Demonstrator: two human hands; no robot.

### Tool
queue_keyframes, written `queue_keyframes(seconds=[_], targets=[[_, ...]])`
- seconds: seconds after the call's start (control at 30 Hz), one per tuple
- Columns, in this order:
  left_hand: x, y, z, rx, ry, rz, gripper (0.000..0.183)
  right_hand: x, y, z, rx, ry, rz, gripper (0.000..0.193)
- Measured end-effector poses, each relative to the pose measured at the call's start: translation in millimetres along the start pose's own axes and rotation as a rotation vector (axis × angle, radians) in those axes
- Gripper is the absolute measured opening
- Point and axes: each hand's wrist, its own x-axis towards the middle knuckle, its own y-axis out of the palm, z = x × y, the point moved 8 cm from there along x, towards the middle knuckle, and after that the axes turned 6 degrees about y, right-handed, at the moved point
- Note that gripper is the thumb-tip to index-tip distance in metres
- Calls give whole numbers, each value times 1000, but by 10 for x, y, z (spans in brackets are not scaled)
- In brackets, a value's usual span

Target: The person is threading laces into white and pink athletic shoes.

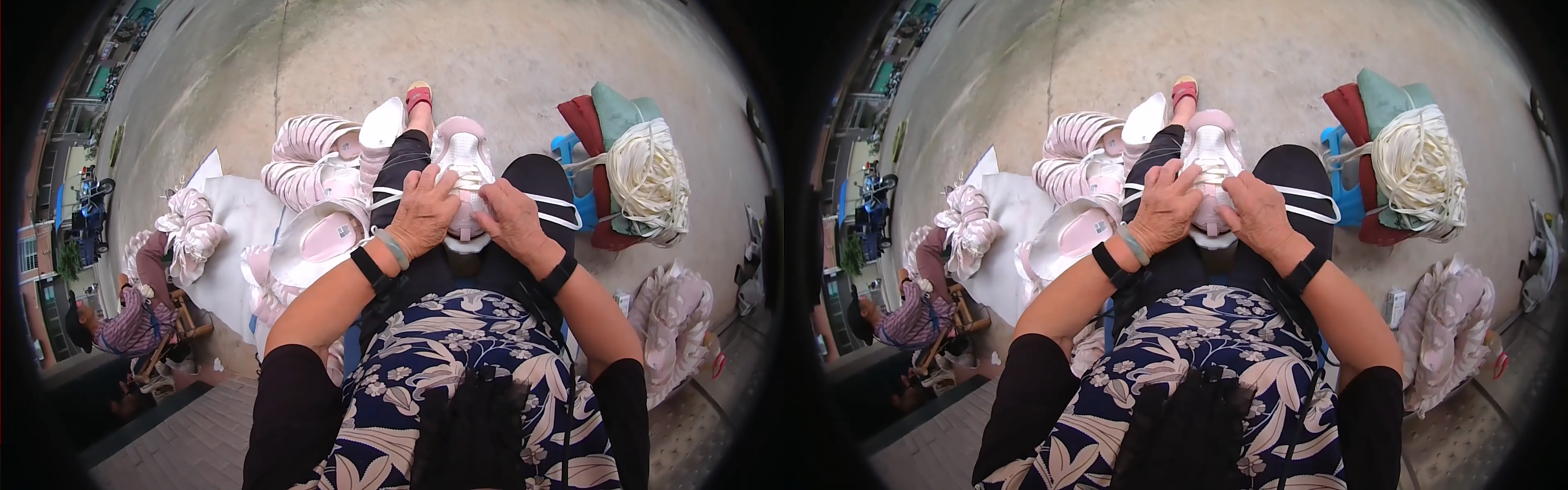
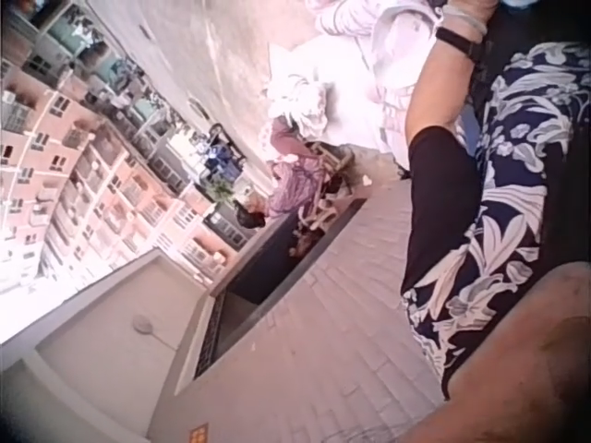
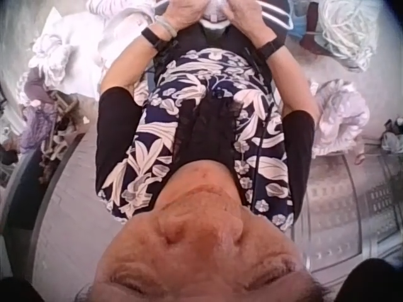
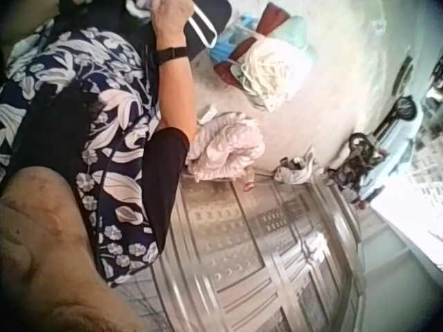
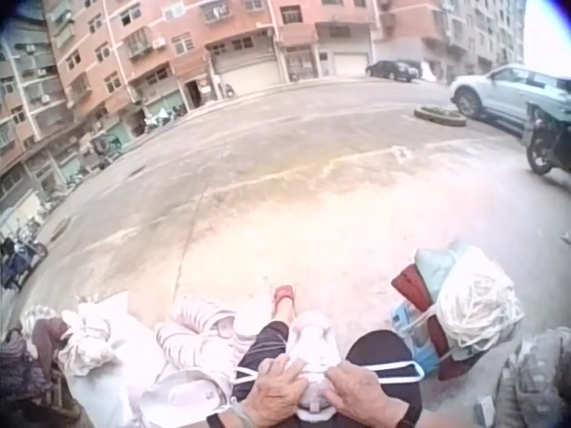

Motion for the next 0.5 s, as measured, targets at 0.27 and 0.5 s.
queue_keyframes(seconds=[0.27,0.5], targets=[[-17,98,52,18,-34,37,15,54,124,-103,0,40,26,29],[-55,182,39,15,-81,75,14,22,128,-99,9,27,-14,24]])
